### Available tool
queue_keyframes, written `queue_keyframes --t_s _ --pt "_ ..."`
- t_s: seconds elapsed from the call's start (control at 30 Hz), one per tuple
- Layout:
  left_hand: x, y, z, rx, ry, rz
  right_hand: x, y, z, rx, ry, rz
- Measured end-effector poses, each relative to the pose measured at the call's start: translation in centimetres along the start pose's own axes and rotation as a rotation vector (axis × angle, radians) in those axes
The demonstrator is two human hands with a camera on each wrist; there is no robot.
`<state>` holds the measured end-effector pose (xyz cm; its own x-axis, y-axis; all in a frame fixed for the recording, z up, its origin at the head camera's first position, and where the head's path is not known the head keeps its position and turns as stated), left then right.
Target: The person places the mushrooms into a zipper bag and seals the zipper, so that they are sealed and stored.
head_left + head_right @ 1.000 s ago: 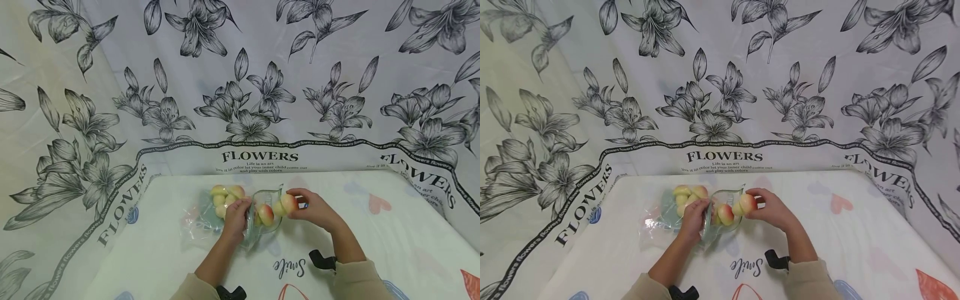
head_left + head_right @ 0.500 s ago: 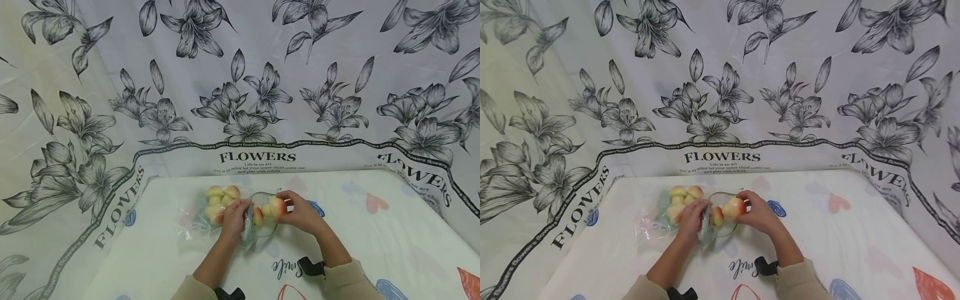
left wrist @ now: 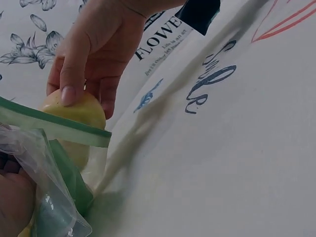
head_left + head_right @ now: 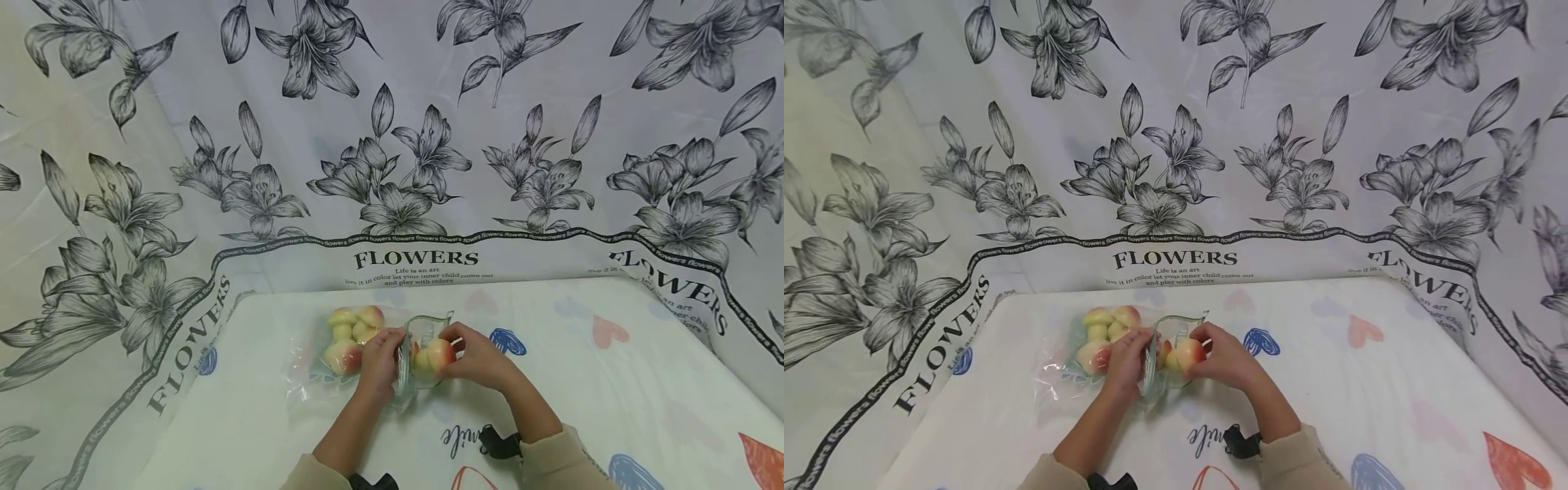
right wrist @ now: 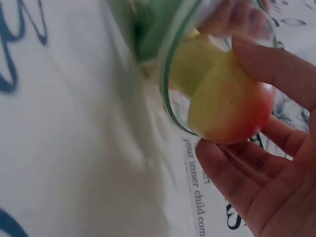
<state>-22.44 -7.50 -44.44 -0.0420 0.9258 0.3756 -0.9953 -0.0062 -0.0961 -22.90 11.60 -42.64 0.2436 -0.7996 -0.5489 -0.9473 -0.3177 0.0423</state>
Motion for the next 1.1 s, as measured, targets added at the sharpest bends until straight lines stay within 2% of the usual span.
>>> queue_keyframes --t_s 0.17,0.27,0.47,0.63,0.77,0.9,0.97,1.03,1.1 --pt "0.2 -0.3 0.0 0.008 -0.024 -0.005 1.3 0.1 -0.4 0.046 -0.066 0.161" --pt "0.3 -0.3 0.0 0.007 -0.037 -0.015 1.7 0.1 -0.3 0.057 -0.082 0.216" --pt "0.4 -0.3 0.0 0.011 -0.021 -0.019 1.8 -0.1 -0.4 0.057 -0.033 0.187" --pt "0.4 -0.4 0.1 0.007 -0.027 -0.026 1.8 -0.1 -0.5 -0.012 -0.111 0.17" --pt "0.3 -0.2 0.0 0.008 -0.033 -0.03 1.5 0.0 -0.4 -0.006 -0.139 0.148" --pt "0.3 -0.3 0.2 0.015 -0.009 -0.033 0.0 0.3 0.6 0.065 -0.048 0.258" --pt "0.3 -0.4 0.3 0.015 0.018 -0.034 -0.8 0.4 1.5 0.115 0.048 0.318" --pt "0.4 -0.5 0.4 0.015 0.069 -0.033 -1.2 0.6 2.4 0.171 0.165 0.339" --pt "0.5 -0.7 0.4 0.032 0.142 -0.037 -1.2 0.7 3.2 0.229 0.281 0.314"
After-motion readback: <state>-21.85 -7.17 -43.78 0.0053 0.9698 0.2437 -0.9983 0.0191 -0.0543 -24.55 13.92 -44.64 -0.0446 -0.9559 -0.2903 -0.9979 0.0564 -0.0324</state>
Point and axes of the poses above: each hand's wrist, its own y-axis towards the middle knuckle, its own x-axis out of the palm, z = x × y, the point moved 3 cm from there along y, towards the middle knuckle, and after that the axes turned 3 degrees about -x, right-handed, at the moved point
